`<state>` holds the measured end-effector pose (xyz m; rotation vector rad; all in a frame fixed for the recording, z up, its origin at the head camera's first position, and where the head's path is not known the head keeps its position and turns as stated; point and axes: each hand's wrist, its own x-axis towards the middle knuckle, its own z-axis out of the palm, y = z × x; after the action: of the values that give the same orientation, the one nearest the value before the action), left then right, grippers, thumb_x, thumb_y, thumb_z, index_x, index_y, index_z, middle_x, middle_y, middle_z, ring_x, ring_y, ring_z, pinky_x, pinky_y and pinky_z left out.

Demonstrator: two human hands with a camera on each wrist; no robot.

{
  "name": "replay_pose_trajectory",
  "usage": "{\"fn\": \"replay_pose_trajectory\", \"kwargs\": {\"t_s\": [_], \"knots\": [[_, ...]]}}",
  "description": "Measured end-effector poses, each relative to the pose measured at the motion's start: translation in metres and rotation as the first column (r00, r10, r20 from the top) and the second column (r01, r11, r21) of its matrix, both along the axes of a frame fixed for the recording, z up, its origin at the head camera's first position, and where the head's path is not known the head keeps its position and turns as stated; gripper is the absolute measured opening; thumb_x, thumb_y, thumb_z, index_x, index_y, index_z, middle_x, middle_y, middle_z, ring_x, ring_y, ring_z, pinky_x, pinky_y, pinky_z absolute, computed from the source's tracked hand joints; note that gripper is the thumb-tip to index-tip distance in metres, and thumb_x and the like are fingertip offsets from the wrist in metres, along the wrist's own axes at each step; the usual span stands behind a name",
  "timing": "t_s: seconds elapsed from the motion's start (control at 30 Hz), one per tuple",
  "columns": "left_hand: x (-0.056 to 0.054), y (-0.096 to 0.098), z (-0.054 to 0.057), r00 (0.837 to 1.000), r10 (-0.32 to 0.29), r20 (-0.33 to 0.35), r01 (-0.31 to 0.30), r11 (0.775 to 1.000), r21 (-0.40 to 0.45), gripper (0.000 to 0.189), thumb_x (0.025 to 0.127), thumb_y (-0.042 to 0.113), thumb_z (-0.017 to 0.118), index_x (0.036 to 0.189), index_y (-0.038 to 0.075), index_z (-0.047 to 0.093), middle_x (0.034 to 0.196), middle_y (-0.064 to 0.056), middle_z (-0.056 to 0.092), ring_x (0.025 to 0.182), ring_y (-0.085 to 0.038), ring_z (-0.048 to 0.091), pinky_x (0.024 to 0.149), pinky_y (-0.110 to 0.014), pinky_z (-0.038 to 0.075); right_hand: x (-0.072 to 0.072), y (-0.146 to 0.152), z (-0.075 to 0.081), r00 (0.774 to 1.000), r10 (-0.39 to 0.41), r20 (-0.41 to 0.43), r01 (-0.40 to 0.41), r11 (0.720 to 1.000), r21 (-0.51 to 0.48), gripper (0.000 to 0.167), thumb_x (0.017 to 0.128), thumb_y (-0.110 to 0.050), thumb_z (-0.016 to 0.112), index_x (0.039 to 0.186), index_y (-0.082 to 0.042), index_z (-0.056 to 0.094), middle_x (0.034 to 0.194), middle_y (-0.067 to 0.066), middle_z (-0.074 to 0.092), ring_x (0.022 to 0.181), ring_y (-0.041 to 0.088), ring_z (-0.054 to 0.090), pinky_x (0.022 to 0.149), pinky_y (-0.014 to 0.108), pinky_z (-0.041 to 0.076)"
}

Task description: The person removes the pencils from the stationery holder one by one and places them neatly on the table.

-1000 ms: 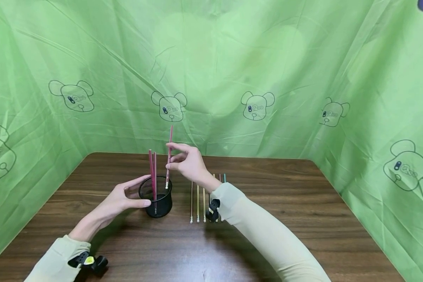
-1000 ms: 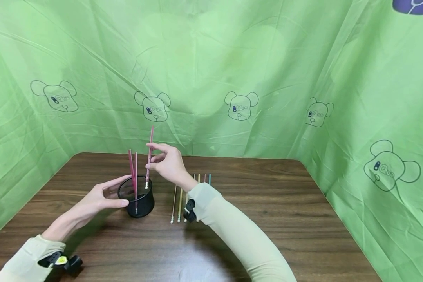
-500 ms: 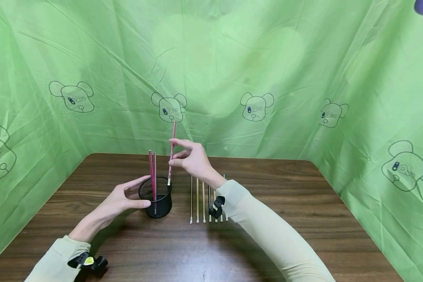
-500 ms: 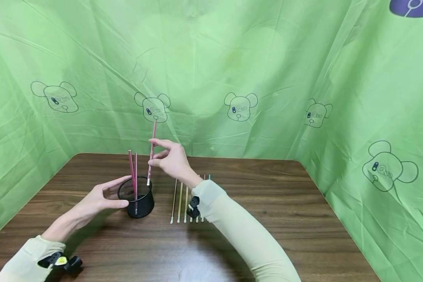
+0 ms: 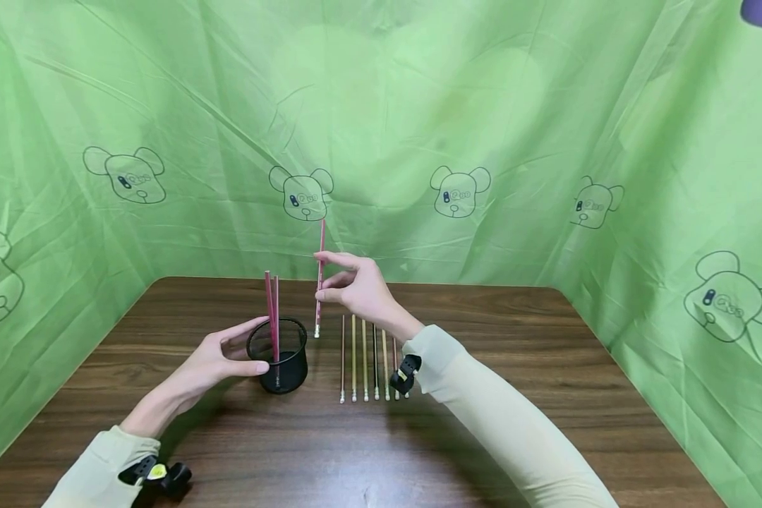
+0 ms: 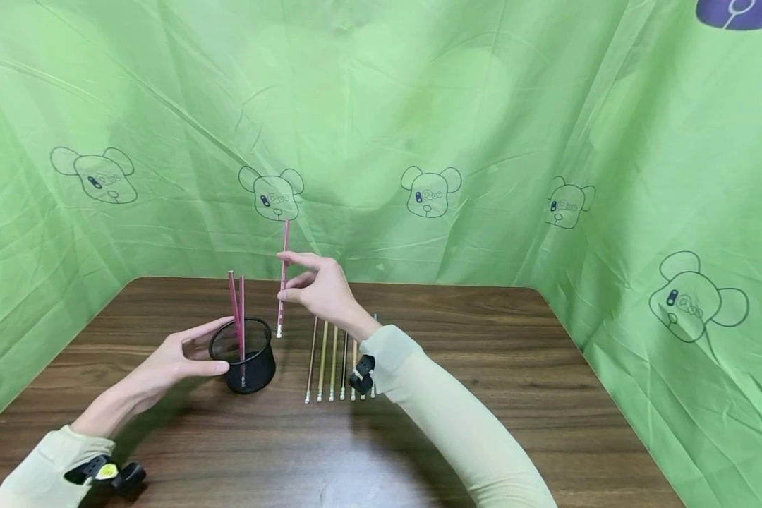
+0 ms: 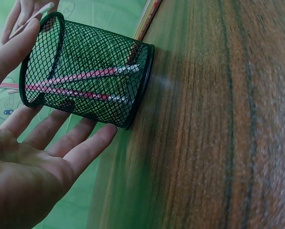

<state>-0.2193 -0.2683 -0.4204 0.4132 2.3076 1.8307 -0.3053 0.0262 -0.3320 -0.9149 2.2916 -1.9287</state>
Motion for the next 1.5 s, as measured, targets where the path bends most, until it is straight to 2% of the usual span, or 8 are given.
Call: {"fn": "replay_pose_trajectory", "kwargs": {"t_s": [0.2, 0.4, 0.6, 0.83, 1.0, 1.13, 1.23, 1.5], "knots": [[0.001, -0.001, 0.002, 1.000, 0.005, -0.003, -0.005, 1.000, -0.012, 0.082, 0.093, 0.014, 0.083, 0.164, 0.016, 0.042, 0.153, -0.017, 0.054, 0.138, -0.035, 0.052, 0.099, -0.022, 0.046, 0.001, 0.011, -0.004, 1.000, 0.005, 0.008, -0.005, 1.000, -0.001, 0.063, 0.085, 0.009, 0.083, 0.142, -0.016, 0.069, 0.141, 0.000, 0.064, 0.095, 0.021, 0.075, 0.078, 0.033, 0.060], [0.002, -0.001, 0.003, 1.000, 0.008, 0.004, -0.008, 1.000, -0.016, 0.082, 0.093, 0.014, 0.083, 0.164, 0.017, 0.042, 0.153, -0.017, 0.054, 0.138, -0.034, 0.053, 0.099, -0.022, 0.045, 0.005, 0.021, -0.015, 0.999, 0.013, 0.049, -0.014, 1.000, 0.013, 0.064, 0.085, 0.006, 0.084, 0.143, -0.018, 0.069, 0.126, 0.008, 0.071, 0.094, 0.020, 0.075, 0.073, 0.029, 0.055], [0.003, -0.001, 0.002, 1.000, 0.002, 0.003, -0.002, 1.000, -0.005, 0.083, 0.092, 0.013, 0.083, 0.164, 0.015, 0.041, 0.153, -0.021, 0.053, 0.137, -0.036, 0.052, 0.099, -0.023, 0.047, 0.009, 0.032, -0.027, 0.999, -0.004, 0.047, 0.002, 0.999, 0.044, 0.063, 0.085, 0.007, 0.084, 0.142, -0.015, 0.069, 0.136, -0.001, 0.067, 0.095, 0.020, 0.075, 0.068, 0.027, 0.050], [0.002, 0.000, 0.003, 1.000, 0.007, -0.008, -0.007, 1.000, -0.015, 0.082, 0.093, 0.014, 0.083, 0.163, 0.014, 0.041, 0.153, -0.019, 0.053, 0.137, -0.031, 0.054, 0.099, -0.021, 0.045, 0.012, 0.049, -0.037, 0.998, -0.024, 0.052, 0.022, 0.999, 0.039, 0.064, 0.082, 0.011, 0.085, 0.141, -0.009, 0.069, 0.136, 0.009, 0.067, 0.092, 0.025, 0.076, 0.071, 0.026, 0.056], [0.002, -0.001, 0.003, 1.000, 0.010, -0.011, -0.010, 0.999, -0.031, 0.082, 0.093, 0.015, 0.083, 0.163, 0.016, 0.042, 0.153, -0.018, 0.054, 0.138, -0.028, 0.054, 0.100, -0.020, 0.043, 0.015, 0.064, -0.044, 0.995, -0.049, 0.086, 0.044, 0.997, 0.058, 0.065, 0.082, 0.011, 0.085, 0.141, -0.010, 0.068, 0.125, 0.012, 0.073, 0.090, 0.022, 0.076, 0.063, 0.024, 0.051], [0.002, -0.001, 0.003, 1.000, 0.010, -0.013, -0.011, 0.999, -0.032, 0.082, 0.092, 0.015, 0.083, 0.163, 0.016, 0.042, 0.153, -0.017, 0.054, 0.138, -0.026, 0.054, 0.101, -0.019, 0.042, 0.016, 0.076, -0.049, 0.993, -0.056, 0.108, 0.050, 0.997, 0.062, 0.066, 0.082, 0.012, 0.084, 0.142, -0.009, 0.068, 0.131, 0.011, 0.071, 0.092, 0.024, 0.076, 0.066, 0.025, 0.054], [0.001, -0.001, 0.002, 1.000, 0.006, -0.010, -0.006, 1.000, -0.019, 0.083, 0.092, 0.014, 0.083, 0.164, 0.015, 0.041, 0.152, -0.019, 0.055, 0.137, -0.028, 0.055, 0.100, -0.019, 0.043, 0.017, 0.084, -0.052, 0.992, -0.059, 0.115, 0.053, 0.997, 0.054, 0.065, 0.082, 0.014, 0.083, 0.142, -0.007, 0.067, 0.140, 0.009, 0.066, 0.094, 0.026, 0.076, 0.075, 0.029, 0.059], [0.001, -0.001, 0.000, 1.000, 0.007, -0.007, -0.007, 1.000, -0.007, 0.083, 0.092, 0.013, 0.083, 0.164, 0.015, 0.041, 0.153, -0.020, 0.054, 0.136, -0.030, 0.056, 0.099, -0.020, 0.045, 0.019, 0.104, -0.058, 0.987, -0.094, 0.130, 0.082, 0.993, 0.090, 0.066, 0.081, 0.016, 0.082, 0.142, -0.004, 0.066, 0.142, 0.015, 0.063, 0.091, 0.024, 0.076, 0.082, 0.035, 0.061]]}}
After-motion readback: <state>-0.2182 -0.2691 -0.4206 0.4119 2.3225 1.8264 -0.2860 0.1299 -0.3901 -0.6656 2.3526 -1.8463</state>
